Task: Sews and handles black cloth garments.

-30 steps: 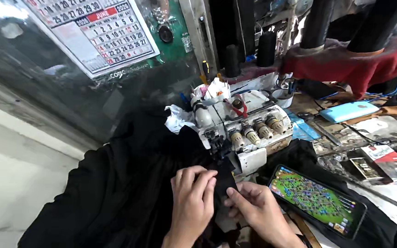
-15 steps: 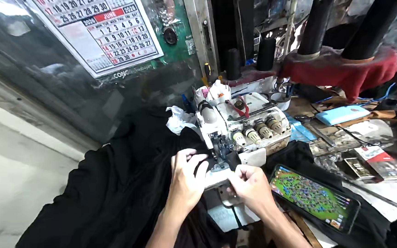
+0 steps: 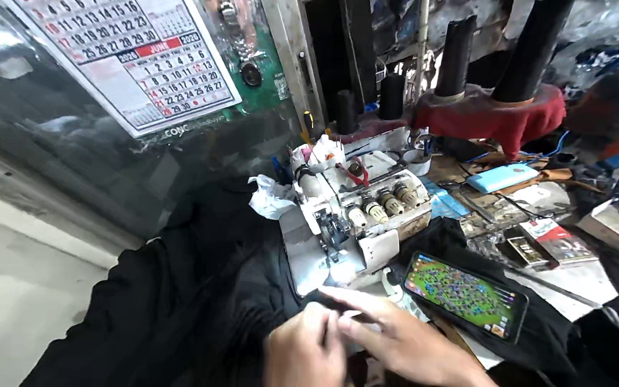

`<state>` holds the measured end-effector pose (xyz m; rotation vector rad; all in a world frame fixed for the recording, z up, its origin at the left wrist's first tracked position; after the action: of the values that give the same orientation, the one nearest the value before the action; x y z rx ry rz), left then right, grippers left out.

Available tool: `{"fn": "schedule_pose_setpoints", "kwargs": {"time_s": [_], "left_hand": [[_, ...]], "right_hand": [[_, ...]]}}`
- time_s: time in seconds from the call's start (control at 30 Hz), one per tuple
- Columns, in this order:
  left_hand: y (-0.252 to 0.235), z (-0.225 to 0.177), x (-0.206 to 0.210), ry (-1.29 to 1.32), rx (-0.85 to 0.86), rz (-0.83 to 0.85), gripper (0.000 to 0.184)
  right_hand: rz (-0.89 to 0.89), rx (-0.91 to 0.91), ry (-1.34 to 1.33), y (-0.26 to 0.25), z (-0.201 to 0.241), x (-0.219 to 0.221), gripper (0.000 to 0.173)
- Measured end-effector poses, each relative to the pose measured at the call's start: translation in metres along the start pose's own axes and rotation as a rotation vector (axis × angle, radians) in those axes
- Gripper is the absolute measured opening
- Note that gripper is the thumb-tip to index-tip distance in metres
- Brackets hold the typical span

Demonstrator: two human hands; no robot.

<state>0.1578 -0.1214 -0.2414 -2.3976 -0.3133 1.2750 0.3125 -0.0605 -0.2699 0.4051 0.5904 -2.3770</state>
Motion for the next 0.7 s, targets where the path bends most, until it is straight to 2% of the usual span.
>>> {"fn": "schedule_pose_setpoints", "kwargs": {"time_s": [0.07, 0.1, 0.13, 0.2, 0.3, 0.4, 0.5, 0.53, 0.63, 0.7], "left_hand": [[0.0, -0.018, 0.031, 0.088, 0.038, 0.129, 0.023], [-0.002, -0.022, 0.036, 0.1, 0.057, 0.219, 0.031], [-0.005, -0.023, 0.033, 0.109, 0.089, 0.288, 0.034], [-0.006, -0.016, 0.006, 0.183, 0.122, 0.371, 0.031], [-0.003, 0.014, -0.035, 0.399, 0.138, 0.372, 0.026], [-0.004, 0.025, -0.032, 0.577, 0.164, 0.321, 0.027], [-0.008, 0.022, -0.01, 0.36, 0.215, 0.543, 0.032], [-0.01, 0.025, -0.012, 0.268, 0.226, 0.565, 0.031], [-0.024, 0.032, -0.051, 0.279, 0.224, 0.478, 0.023], [-0.029, 0.02, -0.079, 0.337, 0.2, 0.405, 0.021]], "right_hand": [[-0.262, 0.124, -0.085, -0.011, -0.014, -0.022, 0.024], [-0.411, 0.2, -0.078, -0.015, -0.022, -0.032, 0.015], [-0.51, 0.237, -0.036, -0.017, -0.027, -0.038, 0.011], [-0.562, 0.199, 0.01, -0.013, -0.027, -0.035, 0.015], [-0.479, 0.117, -0.036, 0.012, -0.02, -0.018, 0.03], [-0.341, 0.006, -0.146, 0.027, -0.001, -0.003, 0.031], [-0.126, -0.129, -0.176, 0.031, 0.03, -0.006, 0.022], [-0.071, -0.142, -0.146, 0.035, 0.038, -0.012, 0.022], [-0.029, -0.131, -0.019, 0.051, 0.044, -0.026, 0.025], [-0.033, -0.124, 0.051, 0.058, 0.041, -0.026, 0.027]]}}
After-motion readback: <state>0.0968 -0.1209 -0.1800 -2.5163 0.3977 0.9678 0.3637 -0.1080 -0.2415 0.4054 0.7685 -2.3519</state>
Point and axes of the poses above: each hand's wrist, its own y-axis away from the middle knuckle, its own x-axis out of the palm, z = x × y, the point moved 5 cm from there along -y, towards the middle knuckle, and after that the axes turned 12 degrees about y, right-handed, at the moved point
